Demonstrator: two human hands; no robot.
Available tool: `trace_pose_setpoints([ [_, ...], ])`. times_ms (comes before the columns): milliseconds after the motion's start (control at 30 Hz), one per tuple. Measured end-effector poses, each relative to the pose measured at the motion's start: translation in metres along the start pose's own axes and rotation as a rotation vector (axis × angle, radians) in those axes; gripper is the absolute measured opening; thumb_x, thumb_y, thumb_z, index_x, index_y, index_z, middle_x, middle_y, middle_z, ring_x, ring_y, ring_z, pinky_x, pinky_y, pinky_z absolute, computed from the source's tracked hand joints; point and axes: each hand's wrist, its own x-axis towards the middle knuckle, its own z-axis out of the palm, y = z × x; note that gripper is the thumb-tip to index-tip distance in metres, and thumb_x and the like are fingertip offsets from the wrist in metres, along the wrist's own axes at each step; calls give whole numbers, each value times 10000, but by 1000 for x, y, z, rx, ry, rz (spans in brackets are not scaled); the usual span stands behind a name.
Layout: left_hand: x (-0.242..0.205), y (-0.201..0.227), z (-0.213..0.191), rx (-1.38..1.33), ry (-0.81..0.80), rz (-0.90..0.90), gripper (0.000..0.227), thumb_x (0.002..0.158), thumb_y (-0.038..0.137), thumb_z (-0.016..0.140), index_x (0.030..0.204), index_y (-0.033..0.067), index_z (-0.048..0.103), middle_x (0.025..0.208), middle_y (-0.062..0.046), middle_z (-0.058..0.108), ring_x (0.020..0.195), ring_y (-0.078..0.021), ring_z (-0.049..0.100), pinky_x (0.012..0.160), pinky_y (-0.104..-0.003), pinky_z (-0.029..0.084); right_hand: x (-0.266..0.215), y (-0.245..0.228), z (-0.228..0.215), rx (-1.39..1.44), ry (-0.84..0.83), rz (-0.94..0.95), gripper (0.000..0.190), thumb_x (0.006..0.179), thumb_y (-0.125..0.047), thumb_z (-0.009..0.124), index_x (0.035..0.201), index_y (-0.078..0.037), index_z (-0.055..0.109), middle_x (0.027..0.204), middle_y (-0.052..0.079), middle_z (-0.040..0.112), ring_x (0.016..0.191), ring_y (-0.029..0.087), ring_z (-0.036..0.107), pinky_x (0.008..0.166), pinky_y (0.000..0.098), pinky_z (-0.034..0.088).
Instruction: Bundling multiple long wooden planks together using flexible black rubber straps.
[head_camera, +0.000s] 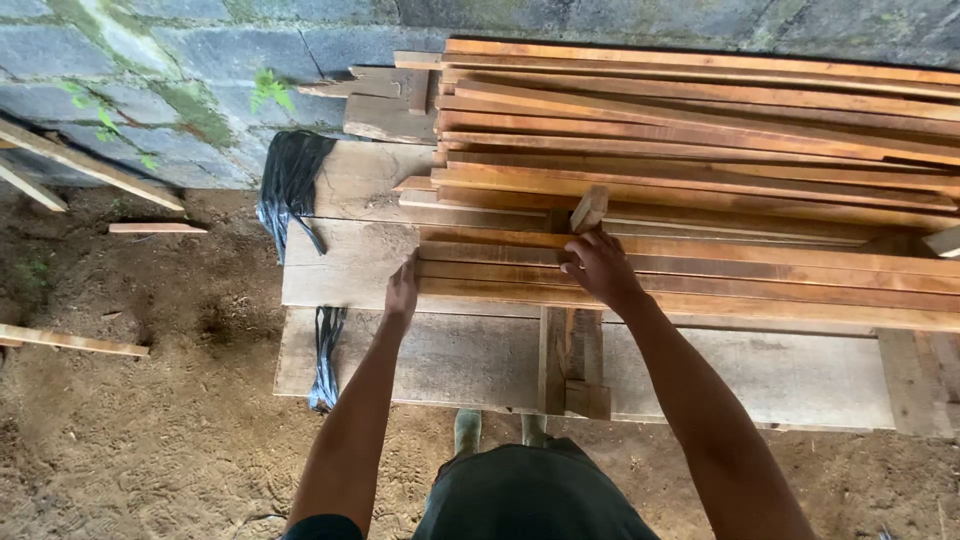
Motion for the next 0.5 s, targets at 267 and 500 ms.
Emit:
trace_pose_setpoints([
  [267,11,-25,6,89,45,-78,636,1036,649,419,1440,206,630,1386,-184,639,1350,-432,521,1149,-538,384,5,3,19,-50,39,-31,367,908,-446,657,1196,-218,664,1109,51,642,1105,258,630,984,457,448],
  [500,27,-43,0,207,68,-27,575,995,651,487,1367,260,684,1257,-194,705,1222,-485,600,1051,-564,460,4,-12,-7,-39,-49,30,354,897,-420,693,1182,-209,686,1090,56,658,1118,264,630,998,466,447],
])
